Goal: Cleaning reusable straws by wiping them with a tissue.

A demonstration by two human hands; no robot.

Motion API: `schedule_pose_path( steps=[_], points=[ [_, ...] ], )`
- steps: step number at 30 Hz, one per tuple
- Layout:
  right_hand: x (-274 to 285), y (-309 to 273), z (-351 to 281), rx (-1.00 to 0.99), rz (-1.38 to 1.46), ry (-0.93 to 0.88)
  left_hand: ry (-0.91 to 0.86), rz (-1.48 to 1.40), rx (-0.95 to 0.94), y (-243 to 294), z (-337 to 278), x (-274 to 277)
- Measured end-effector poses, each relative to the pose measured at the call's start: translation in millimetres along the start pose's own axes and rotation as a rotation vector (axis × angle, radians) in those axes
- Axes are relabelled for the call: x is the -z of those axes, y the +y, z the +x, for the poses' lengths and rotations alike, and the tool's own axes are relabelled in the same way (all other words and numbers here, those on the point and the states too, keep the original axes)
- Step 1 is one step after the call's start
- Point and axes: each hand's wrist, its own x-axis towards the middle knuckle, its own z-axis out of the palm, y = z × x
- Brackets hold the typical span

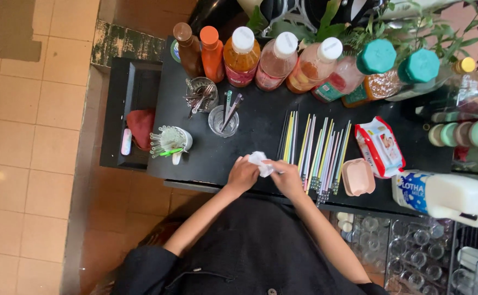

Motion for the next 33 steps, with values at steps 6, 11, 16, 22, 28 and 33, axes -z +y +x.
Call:
schedule_pose_path(
  steps=[6,11,16,22,28,33],
  points=[
    [51.0,-63.3,-5.1,0.048,-0.017,0.267,0.043,-0.074,0.003,34.8,23.2,31.6],
    [51.9,-63.3,-12.2,0.135,0.063,0.262,0.042,-0.064,0.022,21.7,40.9,3.4],
    [41.8,-12.9,1.9,0.231,0.098,0.202,0.077,0.065,-0.006,13.6,37.8,0.1],
    [49.3,34.3,30.7,-0.044,-0.091,0.000,0.107,-0.034,0.019,18.5,40.3,-14.9],
    [84.8,4.8,45.7,0.037,0.093,-0.185,0.181,0.014,0.023,29.7,44.4,-7.1],
    [100.0,-29.7,41.7,0.202,0.185,-0.058,0.160,0.043,0.042,31.4,43.9,-3.4]
  ],
)
